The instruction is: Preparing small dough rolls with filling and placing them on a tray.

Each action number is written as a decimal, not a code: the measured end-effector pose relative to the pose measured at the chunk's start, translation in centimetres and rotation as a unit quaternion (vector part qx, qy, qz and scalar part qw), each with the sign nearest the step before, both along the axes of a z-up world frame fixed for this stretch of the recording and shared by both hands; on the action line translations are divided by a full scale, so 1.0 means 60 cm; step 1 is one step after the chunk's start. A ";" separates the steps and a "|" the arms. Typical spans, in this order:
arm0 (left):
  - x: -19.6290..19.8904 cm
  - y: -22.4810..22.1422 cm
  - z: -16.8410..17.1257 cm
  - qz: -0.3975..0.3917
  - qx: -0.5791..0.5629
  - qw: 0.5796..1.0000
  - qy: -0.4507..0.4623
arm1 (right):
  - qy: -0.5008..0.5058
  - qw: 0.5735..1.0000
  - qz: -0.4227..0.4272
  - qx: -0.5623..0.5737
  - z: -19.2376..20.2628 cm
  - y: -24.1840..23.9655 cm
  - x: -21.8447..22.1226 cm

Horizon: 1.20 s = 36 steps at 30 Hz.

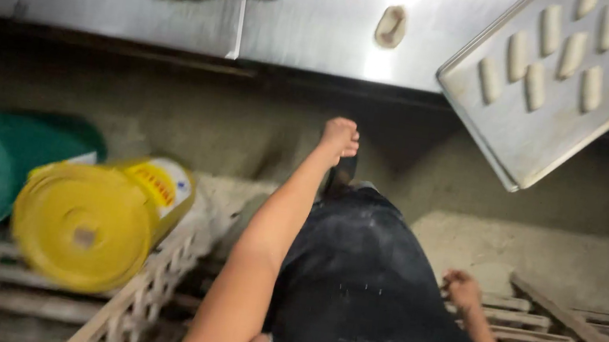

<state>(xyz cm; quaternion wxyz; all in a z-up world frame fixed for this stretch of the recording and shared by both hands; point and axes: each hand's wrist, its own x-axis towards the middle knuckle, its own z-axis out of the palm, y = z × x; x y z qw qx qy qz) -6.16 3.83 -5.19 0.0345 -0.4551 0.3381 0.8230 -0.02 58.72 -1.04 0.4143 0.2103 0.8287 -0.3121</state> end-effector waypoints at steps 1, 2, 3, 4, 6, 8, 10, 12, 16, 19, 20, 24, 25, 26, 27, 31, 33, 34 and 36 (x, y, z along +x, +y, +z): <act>-0.026 0.002 -0.005 -0.053 -0.039 0.998 -0.015 | 0.018 1.000 0.011 0.002 0.001 -0.003 0.013; -0.033 0.024 -0.012 -0.096 -0.071 0.992 -0.037 | 0.027 0.999 0.031 0.011 0.014 0.015 0.028; -0.050 0.052 -0.030 -0.091 -0.060 0.993 -0.034 | 0.029 0.999 0.037 0.022 -0.014 0.071 0.037; -0.076 0.056 -0.046 -0.102 -0.071 0.992 -0.013 | 0.055 0.994 0.077 -0.056 -0.059 0.105 0.044; -0.135 0.075 -0.074 -0.108 -0.086 0.990 0.017 | 0.087 0.979 0.122 -0.136 -0.108 0.168 0.044; -0.207 0.081 -0.101 -0.086 -0.016 0.996 0.022 | -0.214 0.863 -0.106 -0.445 -0.131 0.214 0.002; -0.256 0.058 -0.037 -0.036 -0.042 0.998 0.040 | -0.092 0.958 0.003 -0.270 -0.100 0.189 -0.030; -0.290 0.067 -0.004 0.032 -0.070 0.996 0.049 | 0.041 0.990 0.110 -0.082 -0.082 0.190 -0.070; -0.375 0.092 -0.007 0.137 -0.108 0.983 0.051 | 0.126 0.984 0.123 -0.036 -0.082 0.187 -0.182; -0.390 0.066 -0.010 0.193 -0.131 0.971 0.049 | 0.107 0.989 0.102 -0.005 -0.087 0.159 -0.265; -0.388 0.055 -0.007 0.207 -0.138 0.967 0.047 | 0.099 0.991 0.091 0.007 -0.086 0.154 -0.280; -0.314 0.027 -0.023 0.233 -0.161 0.959 0.017 | 0.049 0.997 0.033 0.054 -0.068 0.141 -0.273; -0.296 0.025 -0.030 0.232 -0.169 0.958 0.011 | 0.068 0.993 0.073 -0.070 -0.070 0.123 -0.286; -0.275 0.033 -0.036 0.227 -0.175 0.958 0.004 | 0.088 0.972 0.106 -0.191 -0.068 0.115 -0.289; -0.253 0.045 -0.038 0.222 -0.181 0.958 -0.004 | 0.081 0.975 0.088 -0.185 -0.050 0.071 -0.285; -0.183 0.024 -0.023 0.235 -0.216 0.947 -0.020 | 0.094 0.967 -0.132 -0.199 -0.008 -0.117 -0.350; -0.133 -0.016 -0.059 0.258 -0.240 0.935 -0.031 | 0.118 0.936 -0.211 -0.256 -0.023 -0.172 -0.396; -0.115 -0.029 -0.098 0.270 -0.253 0.929 -0.035 | 0.086 0.907 -0.240 -0.335 -0.047 -0.181 -0.417; -0.106 -0.035 -0.117 0.280 -0.267 0.921 -0.046 | 0.045 0.871 -0.269 -0.408 -0.060 -0.188 -0.438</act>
